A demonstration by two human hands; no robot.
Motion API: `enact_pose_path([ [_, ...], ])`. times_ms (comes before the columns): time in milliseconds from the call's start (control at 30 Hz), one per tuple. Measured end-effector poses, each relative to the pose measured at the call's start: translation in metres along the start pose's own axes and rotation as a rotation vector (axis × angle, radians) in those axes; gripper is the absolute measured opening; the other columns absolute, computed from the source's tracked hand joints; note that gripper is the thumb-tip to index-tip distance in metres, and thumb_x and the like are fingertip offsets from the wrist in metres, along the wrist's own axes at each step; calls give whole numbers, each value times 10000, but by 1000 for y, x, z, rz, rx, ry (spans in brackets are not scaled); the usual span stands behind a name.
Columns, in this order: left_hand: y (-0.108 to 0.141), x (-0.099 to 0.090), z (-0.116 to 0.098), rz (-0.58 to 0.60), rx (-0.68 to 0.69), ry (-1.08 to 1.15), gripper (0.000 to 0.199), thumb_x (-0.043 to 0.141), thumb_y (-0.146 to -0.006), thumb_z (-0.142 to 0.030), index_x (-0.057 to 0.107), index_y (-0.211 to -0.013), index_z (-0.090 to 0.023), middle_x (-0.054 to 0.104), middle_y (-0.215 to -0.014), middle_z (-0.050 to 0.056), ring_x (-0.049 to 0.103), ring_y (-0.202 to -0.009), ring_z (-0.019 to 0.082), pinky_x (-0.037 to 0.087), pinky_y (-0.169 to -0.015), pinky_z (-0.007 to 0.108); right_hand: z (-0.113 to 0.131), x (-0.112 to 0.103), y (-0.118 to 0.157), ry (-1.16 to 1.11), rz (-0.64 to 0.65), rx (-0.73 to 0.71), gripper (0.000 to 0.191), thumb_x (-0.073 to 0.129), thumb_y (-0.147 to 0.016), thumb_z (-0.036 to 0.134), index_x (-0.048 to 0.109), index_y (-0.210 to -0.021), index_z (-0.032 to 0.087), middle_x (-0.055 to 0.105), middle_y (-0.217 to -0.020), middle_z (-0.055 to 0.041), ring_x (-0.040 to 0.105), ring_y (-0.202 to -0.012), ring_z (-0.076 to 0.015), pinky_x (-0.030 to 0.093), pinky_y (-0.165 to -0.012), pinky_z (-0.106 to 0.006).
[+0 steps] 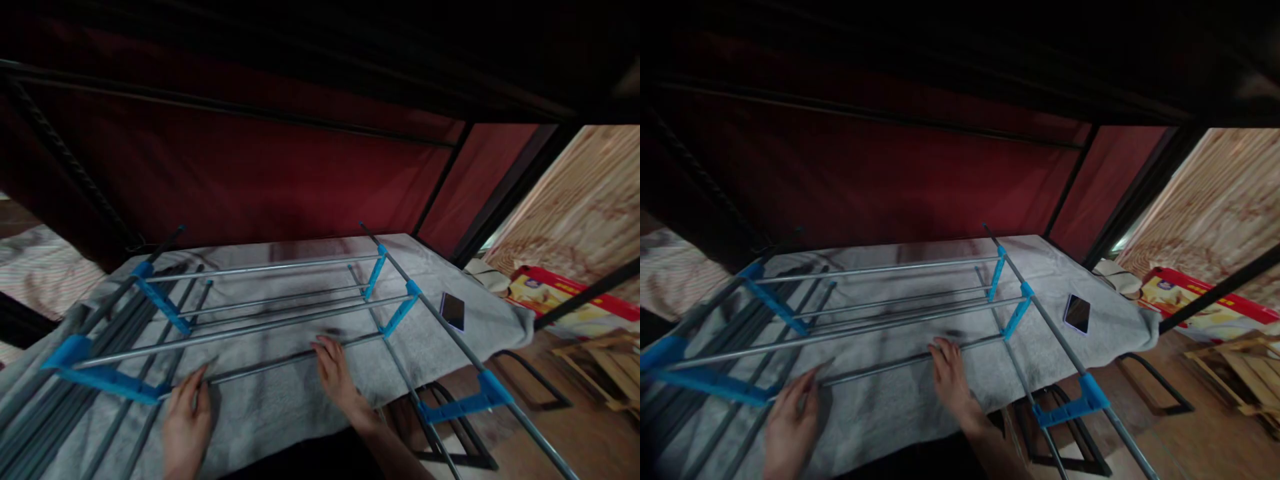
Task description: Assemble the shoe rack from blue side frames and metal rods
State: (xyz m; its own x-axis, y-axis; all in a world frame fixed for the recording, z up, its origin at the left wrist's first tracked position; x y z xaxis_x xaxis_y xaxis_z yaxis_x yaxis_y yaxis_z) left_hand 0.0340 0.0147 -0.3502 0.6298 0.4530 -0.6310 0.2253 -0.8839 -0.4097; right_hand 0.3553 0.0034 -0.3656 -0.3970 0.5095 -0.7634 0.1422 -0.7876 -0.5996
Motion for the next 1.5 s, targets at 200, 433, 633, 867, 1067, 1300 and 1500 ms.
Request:
enact_pose_path([
  [200,36,-37,24,-154,-36,-163,231,431,-834,-336,611,-978,-315,565,-1062,59,563,-1063,291,472,-976,476,1,2,20,-65,91,57,520,393,-865,60,508,-1343,230,598,-1243,-95,532,-1188,-243,440,-1037,-490],
  [433,16,-67,30,-107,-252,-616,417,384,-808,-165,511,-1195,-72,504,-1222,198,501,-1123,330,444,-912,440,-7,17,24,-46,89,-4,461,388,-901,116,506,-1328,243,625,-1193,-103,548,-1128,-278,406,-1017,-513],
  [633,-13,-68,35,117,-510,-803,422,288,-891,-128,560,-1212,-85,552,-1146,203,525,-1090,348,432,-832,436,-11,21,29,-8,72,-61,414,373,-919,129,510,-1303,207,626,-1173,-98,541,-1103,-266,376,-1013,-492],
  [867,-27,-69,43,137,-511,-797,411,236,-920,-134,587,-1129,-92,573,-1076,206,527,-1074,353,427,-794,401,-11,23,29,11,58,-66,413,403,-900,96,526,-1279,203,625,-1170,-97,532,-1089,-266,367,-1001,-471],
  [1067,-21,-69,46,6,-510,-842,363,321,-921,-207,579,-1154,-107,550,-1072,188,524,-1018,337,396,-792,393,-13,26,31,6,56,-66,422,411,-894,98,518,-1289,198,621,-1181,-93,528,-1091,-269,355,-1007,-478],
  [1300,-39,-70,49,-166,-575,-907,401,249,-937,-194,583,-1140,-103,542,-1133,173,484,-1080,330,354,-854,407,-16,30,33,-19,48,-72,407,410,-908,131,519,-1291,217,626,-1165,-88,538,-1074,-267,366,-989,-472],
  [1500,-57,-75,60,-119,-665,-884,417,237,-931,-191,596,-1106,-70,558,-1060,186,500,-1061,335,346,-853,408,-16,32,33,-13,29,-85,412,405,-908,127,510,-1297,214,628,-1164,-88,540,-1071,-263,372,-985,-471],
])
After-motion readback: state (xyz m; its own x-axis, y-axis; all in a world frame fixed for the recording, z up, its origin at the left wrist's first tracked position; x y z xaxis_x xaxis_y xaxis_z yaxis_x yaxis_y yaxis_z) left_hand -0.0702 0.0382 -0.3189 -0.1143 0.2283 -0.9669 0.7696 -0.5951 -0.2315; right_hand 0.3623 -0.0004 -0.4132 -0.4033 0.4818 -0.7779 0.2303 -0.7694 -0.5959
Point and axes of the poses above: each hand's wrist, its own y-axis away from the middle knuckle, its own x-axis out of the palm, z = x × y, the point moved 2 cm from there along -y, towards the middle knuckle
